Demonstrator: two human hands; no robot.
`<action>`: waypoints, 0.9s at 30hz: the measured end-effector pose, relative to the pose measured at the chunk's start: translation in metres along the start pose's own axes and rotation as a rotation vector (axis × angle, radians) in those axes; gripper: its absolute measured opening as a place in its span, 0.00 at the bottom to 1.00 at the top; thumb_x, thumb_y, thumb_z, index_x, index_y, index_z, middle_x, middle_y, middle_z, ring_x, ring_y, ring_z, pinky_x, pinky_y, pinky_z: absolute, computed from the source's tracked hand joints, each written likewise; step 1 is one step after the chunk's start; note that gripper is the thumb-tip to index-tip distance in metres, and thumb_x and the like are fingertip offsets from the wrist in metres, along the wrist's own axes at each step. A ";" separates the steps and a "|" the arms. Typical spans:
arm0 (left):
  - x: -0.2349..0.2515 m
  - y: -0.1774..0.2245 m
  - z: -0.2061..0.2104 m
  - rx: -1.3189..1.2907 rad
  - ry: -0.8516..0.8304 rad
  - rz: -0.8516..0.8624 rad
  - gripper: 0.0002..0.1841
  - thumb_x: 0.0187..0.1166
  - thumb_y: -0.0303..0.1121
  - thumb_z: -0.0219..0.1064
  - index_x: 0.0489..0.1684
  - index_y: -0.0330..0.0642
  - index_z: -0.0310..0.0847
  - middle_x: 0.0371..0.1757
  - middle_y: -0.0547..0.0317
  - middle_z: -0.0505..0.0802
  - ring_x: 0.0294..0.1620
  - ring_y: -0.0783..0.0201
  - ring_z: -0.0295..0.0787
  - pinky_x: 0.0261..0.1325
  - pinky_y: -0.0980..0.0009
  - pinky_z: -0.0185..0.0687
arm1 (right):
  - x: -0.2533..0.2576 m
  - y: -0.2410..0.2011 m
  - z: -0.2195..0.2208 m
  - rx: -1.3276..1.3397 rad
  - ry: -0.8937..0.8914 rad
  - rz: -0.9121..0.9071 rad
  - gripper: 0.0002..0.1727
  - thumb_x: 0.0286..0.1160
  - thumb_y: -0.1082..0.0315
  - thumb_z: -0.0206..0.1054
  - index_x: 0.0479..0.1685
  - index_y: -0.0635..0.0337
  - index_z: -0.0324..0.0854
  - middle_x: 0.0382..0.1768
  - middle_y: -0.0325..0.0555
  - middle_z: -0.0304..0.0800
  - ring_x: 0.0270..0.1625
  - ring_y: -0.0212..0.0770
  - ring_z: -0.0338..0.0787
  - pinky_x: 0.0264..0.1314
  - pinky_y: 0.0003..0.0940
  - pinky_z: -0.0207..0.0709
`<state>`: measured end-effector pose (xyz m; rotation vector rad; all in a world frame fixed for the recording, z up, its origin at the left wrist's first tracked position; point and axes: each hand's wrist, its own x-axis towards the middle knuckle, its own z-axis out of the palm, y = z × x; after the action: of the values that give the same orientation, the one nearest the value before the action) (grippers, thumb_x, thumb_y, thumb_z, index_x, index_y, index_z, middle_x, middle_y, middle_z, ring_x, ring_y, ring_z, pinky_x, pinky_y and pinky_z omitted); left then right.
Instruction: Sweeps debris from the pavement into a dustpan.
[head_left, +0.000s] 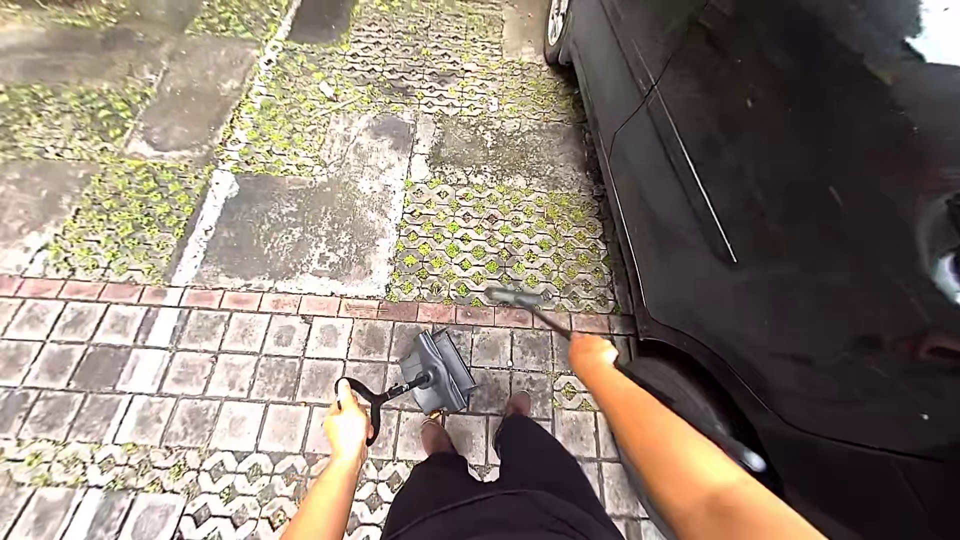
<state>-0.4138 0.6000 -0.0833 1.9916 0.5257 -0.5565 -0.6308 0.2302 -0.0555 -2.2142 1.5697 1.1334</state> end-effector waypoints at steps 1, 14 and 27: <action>-0.001 -0.005 0.000 -0.021 0.017 0.007 0.32 0.93 0.61 0.44 0.27 0.42 0.72 0.10 0.63 0.69 0.05 0.65 0.65 0.09 0.67 0.67 | -0.006 -0.020 0.002 -0.039 -0.036 -0.050 0.22 0.80 0.64 0.64 0.70 0.62 0.80 0.62 0.68 0.88 0.64 0.69 0.88 0.55 0.69 0.82; 0.018 0.001 -0.017 0.321 -0.038 0.182 0.35 0.91 0.63 0.46 0.31 0.37 0.81 0.20 0.51 0.79 0.20 0.54 0.77 0.29 0.50 0.77 | -0.071 0.144 0.027 -0.247 -0.138 -0.033 0.31 0.81 0.59 0.62 0.86 0.31 0.69 0.58 0.63 0.91 0.60 0.68 0.91 0.55 0.70 0.83; 0.018 0.025 -0.026 0.464 -0.076 0.239 0.38 0.92 0.62 0.44 0.38 0.32 0.86 0.38 0.34 0.90 0.44 0.38 0.89 0.51 0.36 0.80 | -0.125 0.114 0.118 0.220 -0.486 -0.232 0.27 0.96 0.47 0.46 0.92 0.32 0.63 0.53 0.54 0.87 0.41 0.48 0.85 0.45 0.49 0.78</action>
<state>-0.3806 0.6145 -0.0653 2.4167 0.1085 -0.6427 -0.8026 0.3380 -0.0220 -1.7510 1.1425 1.2388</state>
